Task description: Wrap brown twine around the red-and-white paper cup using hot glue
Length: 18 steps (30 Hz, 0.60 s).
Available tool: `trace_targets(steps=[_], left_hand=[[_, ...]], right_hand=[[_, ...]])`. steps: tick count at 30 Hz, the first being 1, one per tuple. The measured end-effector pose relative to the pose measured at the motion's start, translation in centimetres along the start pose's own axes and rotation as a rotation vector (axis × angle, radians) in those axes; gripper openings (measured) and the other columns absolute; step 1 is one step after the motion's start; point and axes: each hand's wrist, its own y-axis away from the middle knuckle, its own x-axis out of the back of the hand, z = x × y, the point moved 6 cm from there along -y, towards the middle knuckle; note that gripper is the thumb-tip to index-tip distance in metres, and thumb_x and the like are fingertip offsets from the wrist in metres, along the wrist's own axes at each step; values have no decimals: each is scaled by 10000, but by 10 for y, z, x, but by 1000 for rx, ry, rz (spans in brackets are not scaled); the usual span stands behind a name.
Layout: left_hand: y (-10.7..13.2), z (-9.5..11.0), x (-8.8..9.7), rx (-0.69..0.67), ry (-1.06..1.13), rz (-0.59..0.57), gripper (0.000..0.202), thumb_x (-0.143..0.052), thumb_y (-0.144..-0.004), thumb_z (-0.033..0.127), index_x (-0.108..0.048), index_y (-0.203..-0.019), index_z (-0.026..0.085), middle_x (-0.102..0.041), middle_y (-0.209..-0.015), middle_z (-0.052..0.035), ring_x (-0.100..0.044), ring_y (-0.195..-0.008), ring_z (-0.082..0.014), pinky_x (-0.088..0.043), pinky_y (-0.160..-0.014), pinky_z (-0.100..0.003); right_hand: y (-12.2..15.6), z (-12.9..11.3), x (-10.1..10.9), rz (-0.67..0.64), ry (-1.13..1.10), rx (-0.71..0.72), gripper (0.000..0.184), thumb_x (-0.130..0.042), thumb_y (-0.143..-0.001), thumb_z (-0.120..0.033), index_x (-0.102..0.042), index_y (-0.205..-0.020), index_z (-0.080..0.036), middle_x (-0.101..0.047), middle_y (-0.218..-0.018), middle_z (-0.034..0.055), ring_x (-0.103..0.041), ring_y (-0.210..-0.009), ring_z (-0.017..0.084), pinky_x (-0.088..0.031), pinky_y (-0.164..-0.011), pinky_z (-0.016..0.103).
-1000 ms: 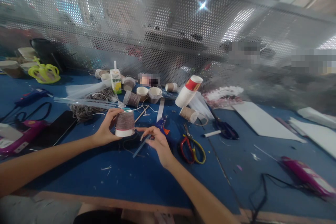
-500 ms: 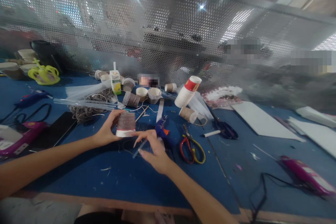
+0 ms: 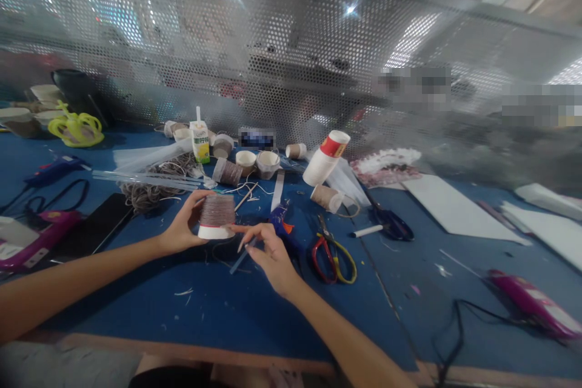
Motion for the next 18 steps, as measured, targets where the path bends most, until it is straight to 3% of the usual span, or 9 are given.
trace_targets(steps=[4,8,12,14,18], left_hand=[[1,-1,1,-3,36,9,758,-817,-629,308,-398,-1259,249,-422,-1256,-110,-521,-1181,-293,-489,-969,-439],[1,0,1,-24,98,-7,729,-797,-659,339,-376,-1247,244,-466,-1242,-119,-547,-1166,-289,-482,-972,-446],[1,0,1,-21,113,-2,734,-804,-654,358,-374,-1237,242,-481,-1233,-118,-556,-1161,-290,-461,-996,-460],[1,-1,1,-8,105,7,746,-809,-642,370,-374,-1235,239,-479,-1232,-119,-555,-1160,-293,-456,-1003,-468],[1,0,-1,14,106,-12,758,-822,-628,354,-369,-1226,244,-472,-1240,-116,-553,-1169,-297,-449,-1012,-478]], right_hand=[[-2,3,8,104,-2,-25,60,-536,-766,-192,-578,-749,-231,-722,-1033,63,-628,-1027,261,-439,-897,431],[-2,11,25,297,30,-80,102,-513,-756,-170,-562,-687,-227,-731,-906,50,-651,-928,240,-446,-852,396],[-1,9,37,412,89,-19,71,-532,-789,-198,-549,-729,-233,-704,-867,48,-641,-878,238,-448,-827,401],[0,2,32,341,108,67,39,-539,-811,-209,-558,-792,-237,-693,-973,62,-621,-947,249,-436,-870,428],[6,-12,8,36,120,185,50,-549,-821,-218,-566,-852,-252,-675,-1090,64,-551,-1046,262,-396,-943,463]])
